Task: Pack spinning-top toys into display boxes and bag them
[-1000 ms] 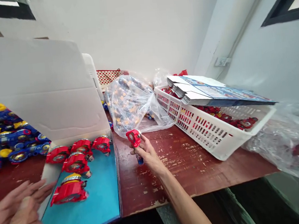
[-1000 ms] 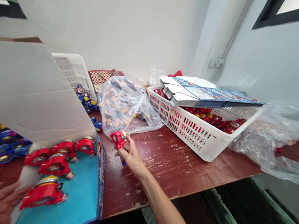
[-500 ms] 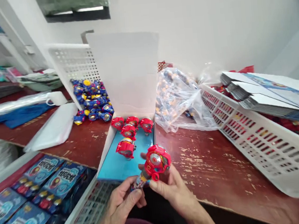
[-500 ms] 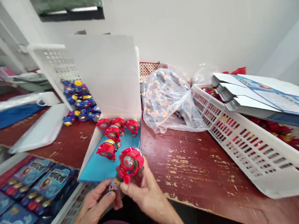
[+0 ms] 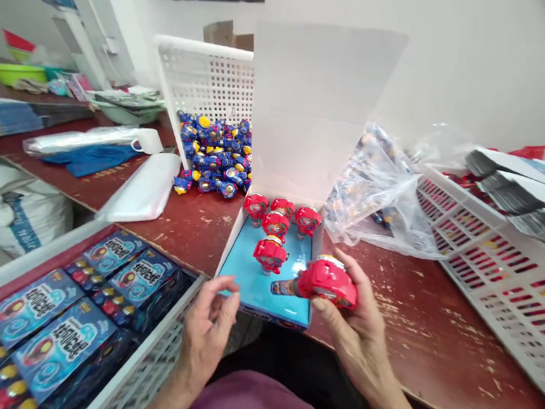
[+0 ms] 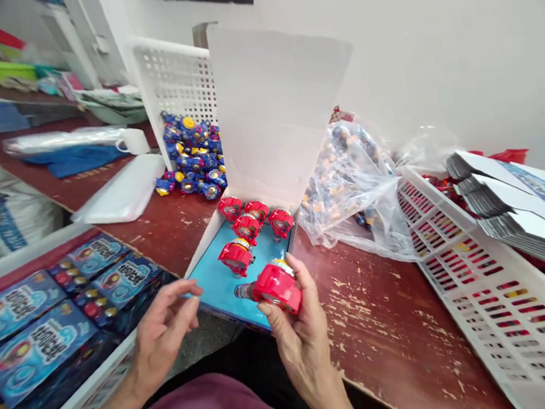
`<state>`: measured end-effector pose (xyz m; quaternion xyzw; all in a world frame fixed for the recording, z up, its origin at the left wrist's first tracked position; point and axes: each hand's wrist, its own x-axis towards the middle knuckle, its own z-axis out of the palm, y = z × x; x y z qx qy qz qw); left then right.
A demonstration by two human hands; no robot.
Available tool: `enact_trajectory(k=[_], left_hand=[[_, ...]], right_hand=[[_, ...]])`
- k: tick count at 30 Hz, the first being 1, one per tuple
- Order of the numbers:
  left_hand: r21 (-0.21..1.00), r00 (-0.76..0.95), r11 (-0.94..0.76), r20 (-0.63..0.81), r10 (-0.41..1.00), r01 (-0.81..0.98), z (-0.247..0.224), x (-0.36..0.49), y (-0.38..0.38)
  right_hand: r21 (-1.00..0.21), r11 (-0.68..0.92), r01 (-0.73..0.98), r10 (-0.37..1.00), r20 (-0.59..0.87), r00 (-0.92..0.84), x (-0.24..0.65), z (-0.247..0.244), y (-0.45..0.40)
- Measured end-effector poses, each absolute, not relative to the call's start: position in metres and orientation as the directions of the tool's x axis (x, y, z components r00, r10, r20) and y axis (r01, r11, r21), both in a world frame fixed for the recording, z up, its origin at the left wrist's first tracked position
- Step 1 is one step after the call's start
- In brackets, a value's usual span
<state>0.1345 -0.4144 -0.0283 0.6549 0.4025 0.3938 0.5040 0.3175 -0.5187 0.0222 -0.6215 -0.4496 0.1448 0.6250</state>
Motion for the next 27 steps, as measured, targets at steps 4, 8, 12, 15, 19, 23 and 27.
enact_trajectory(k=[4,8,12,15,19,23,27], left_hand=[[0.955,0.366,-0.218,0.132,0.921,0.203,-0.029,0.132,-0.392],[0.921,0.397,-0.277,0.155,0.904,0.272,-0.037,0.135,-0.386],[0.901,0.409,-0.298,0.155,0.899,0.315,-0.04,0.136,-0.386],[0.91,0.404,-0.294,0.161,0.9,0.291,-0.042,0.135,-0.384],[0.863,0.283,-0.414,0.336,0.898,0.289,-0.039,0.133,-0.373],[0.729,0.186,-0.513,0.485,0.854,0.454,-0.029,0.137,-0.345],[0.808,0.328,-0.426,0.307,0.894,0.407,-0.033,0.146,-0.314]], right_hand=[[-0.864,0.207,0.46,0.848,0.393,0.355,0.309,0.007,-0.504],[-0.846,0.173,0.504,0.911,0.332,0.245,0.31,0.014,-0.504],[-0.844,0.097,0.528,0.966,0.207,0.152,0.314,0.031,-0.497],[-0.806,0.053,0.59,0.986,0.135,0.096,0.31,0.03,-0.484],[-0.795,0.038,0.605,0.986,0.129,0.108,0.306,0.017,-0.473],[-0.804,0.035,0.594,0.977,0.154,0.151,0.306,0.007,-0.476],[-0.819,-0.001,0.574,0.918,0.227,0.326,0.311,0.002,-0.49]])
